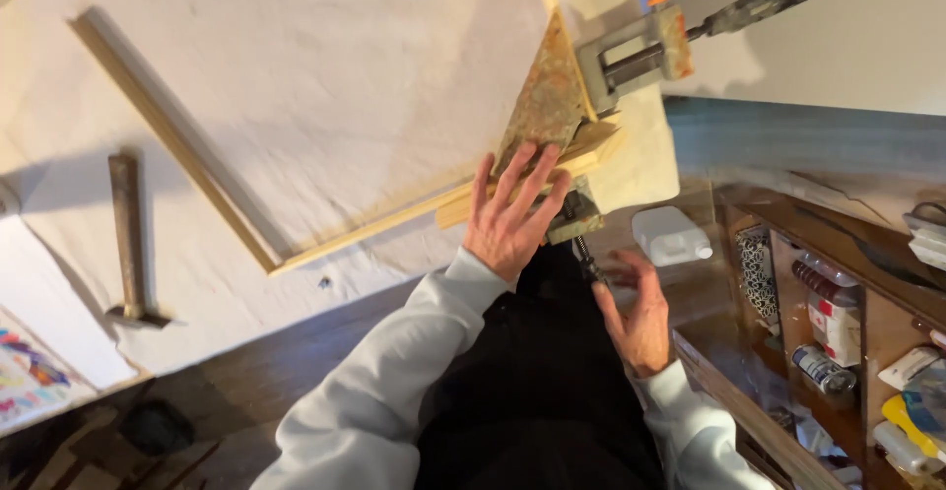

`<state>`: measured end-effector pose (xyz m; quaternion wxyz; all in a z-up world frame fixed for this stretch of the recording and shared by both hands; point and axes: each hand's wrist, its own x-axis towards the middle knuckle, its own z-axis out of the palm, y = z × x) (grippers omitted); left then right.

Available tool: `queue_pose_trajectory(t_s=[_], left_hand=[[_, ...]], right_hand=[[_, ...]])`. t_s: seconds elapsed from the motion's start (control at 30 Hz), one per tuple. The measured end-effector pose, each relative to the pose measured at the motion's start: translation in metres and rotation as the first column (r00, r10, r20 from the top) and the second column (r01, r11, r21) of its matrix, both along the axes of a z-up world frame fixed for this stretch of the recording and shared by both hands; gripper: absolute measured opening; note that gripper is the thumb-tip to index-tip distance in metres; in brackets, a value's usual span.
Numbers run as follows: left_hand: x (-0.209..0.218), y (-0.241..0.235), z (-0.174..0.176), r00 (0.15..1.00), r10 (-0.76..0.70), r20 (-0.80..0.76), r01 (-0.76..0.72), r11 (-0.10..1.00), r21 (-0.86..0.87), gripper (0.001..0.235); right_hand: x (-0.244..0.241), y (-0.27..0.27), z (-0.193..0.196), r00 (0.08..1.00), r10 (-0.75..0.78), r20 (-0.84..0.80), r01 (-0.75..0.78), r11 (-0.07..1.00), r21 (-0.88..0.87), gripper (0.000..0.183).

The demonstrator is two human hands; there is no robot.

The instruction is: The person assembles a wooden picture frame from mitred moulding pieces on a workbench. They apply wood glue from a squeeze bottle into the joint of the moulding, fit the corner pieces together by hand, then place the assembled frame into a corner clamp and tighten it to hold the joint square.

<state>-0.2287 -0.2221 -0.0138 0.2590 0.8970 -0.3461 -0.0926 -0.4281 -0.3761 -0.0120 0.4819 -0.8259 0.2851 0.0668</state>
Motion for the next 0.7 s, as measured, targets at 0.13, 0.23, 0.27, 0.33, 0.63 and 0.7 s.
queue_pose_trajectory(t_s=[0.13, 0.23, 0.27, 0.33, 0.63, 0.7], left_hand=[[0.002, -0.001, -0.002, 1.000, -0.018, -0.022, 0.018, 1.000, 0.000, 0.041], [-0.001, -0.003, -0.004, 1.000, 0.011, -0.019, -0.011, 0.999, 0.030, 0.049], [0.001, -0.003, -0.004, 1.000, 0.016, -0.020, -0.016, 1.000, 0.015, 0.045], [0.002, -0.002, -0.006, 1.000, 0.021, -0.023, -0.021, 1.000, 0.001, 0.041], [0.009, 0.000, -0.012, 1.000, 0.001, -0.011, -0.001, 0.998, -0.057, 0.036], [0.002, 0.002, -0.011, 1.000, 0.000, 0.014, 0.001, 0.999, -0.053, 0.033]], right_hand=[[-0.029, 0.021, -0.015, 0.982, -0.075, -0.175, 0.087, 0.994, 0.062, 0.055], [-0.037, 0.031, -0.020, 0.987, -0.128, -0.093, 0.130, 0.991, 0.023, 0.043], [-0.036, 0.034, -0.021, 0.983, -0.139, -0.123, 0.142, 0.990, 0.013, 0.039], [-0.037, 0.037, -0.025, 0.976, -0.152, -0.155, 0.154, 0.988, 0.002, 0.037], [-0.011, 0.033, -0.013, 0.935, -0.252, -0.250, 0.329, 0.878, 0.348, 0.034], [-0.013, 0.040, -0.005, 0.939, -0.223, -0.263, 0.308, 0.886, 0.348, 0.035]])
